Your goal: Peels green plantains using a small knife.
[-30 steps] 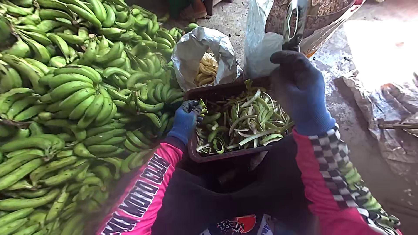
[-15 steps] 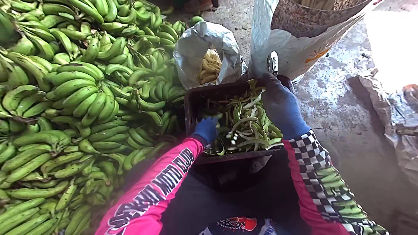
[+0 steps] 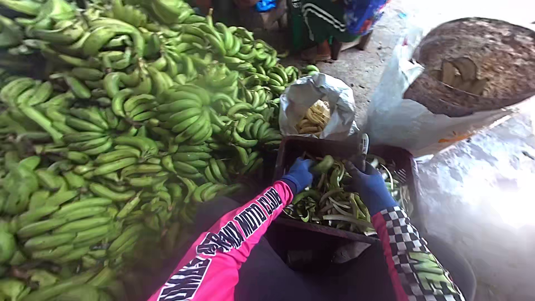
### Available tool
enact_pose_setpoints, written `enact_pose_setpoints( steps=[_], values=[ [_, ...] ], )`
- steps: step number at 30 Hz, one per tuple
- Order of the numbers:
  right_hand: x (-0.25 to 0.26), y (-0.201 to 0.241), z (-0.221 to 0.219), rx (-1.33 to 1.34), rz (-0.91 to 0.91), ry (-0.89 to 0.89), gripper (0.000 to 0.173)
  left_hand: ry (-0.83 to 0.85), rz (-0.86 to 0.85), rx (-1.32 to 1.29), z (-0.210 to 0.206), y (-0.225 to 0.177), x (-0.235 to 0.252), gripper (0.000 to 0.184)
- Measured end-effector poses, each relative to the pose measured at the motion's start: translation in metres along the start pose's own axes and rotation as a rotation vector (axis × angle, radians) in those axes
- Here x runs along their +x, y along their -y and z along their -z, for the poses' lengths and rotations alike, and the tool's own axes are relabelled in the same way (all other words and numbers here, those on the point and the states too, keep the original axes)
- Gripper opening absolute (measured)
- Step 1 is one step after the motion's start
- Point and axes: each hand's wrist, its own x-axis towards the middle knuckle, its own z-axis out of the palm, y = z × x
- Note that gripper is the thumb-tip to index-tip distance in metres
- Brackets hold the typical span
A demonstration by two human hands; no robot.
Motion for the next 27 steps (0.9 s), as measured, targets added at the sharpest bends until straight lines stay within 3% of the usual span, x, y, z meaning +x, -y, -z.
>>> enact_pose_setpoints(
  steps=[2,5,9,11,13,15,17,18,19,21,24,27],
  values=[
    [0.000,0.004,-0.006,0.121,0.022,0.059,0.048,-0.081,-0.210,0.006,0.019,-0.025,-0.023,0.042],
    [-0.009,0.016,-0.008,0.352,0.148,0.146,0.039,-0.213,-0.344,0.039,0.036,-0.029,-0.039,0.039],
    [-0.027,0.026,-0.015,0.317,0.228,0.158,0.040,-0.361,-0.521,0.140,0.040,-0.020,-0.040,0.043],
    [-0.026,0.021,-0.018,0.377,0.272,0.096,0.038,-0.503,-0.562,0.098,0.032,-0.021,-0.039,0.039],
    [-0.024,0.015,-0.018,0.478,0.358,0.049,0.037,-0.655,-0.498,-0.144,0.024,-0.028,-0.040,0.035],
    [-0.027,0.013,-0.019,0.541,0.455,0.013,0.041,-0.511,-0.276,-0.569,0.028,-0.043,-0.050,0.051],
    [-0.034,0.012,-0.023,0.520,0.520,0.015,0.045,-0.245,-0.116,-1.018,0.032,-0.050,-0.055,0.045],
    [-0.039,0.011,-0.026,0.487,0.540,0.027,0.046,-0.165,-0.084,-1.104,0.032,-0.051,-0.057,0.041],
    [-0.044,0.010,-0.029,0.436,0.543,0.041,0.045,-0.132,-0.077,-1.105,0.033,-0.051,-0.057,0.042],
    [-0.049,0.010,-0.030,0.280,0.518,0.053,0.042,-0.223,-0.141,-1.015,0.032,-0.046,-0.055,0.042],
    [-0.049,0.011,-0.027,0.157,0.424,0.054,0.041,-0.414,-0.318,-0.863,0.040,-0.037,-0.058,0.046],
    [-0.052,0.013,-0.026,0.125,0.441,0.076,0.042,-0.529,-0.553,-0.753,0.048,-0.036,-0.058,0.050]
  ],
)
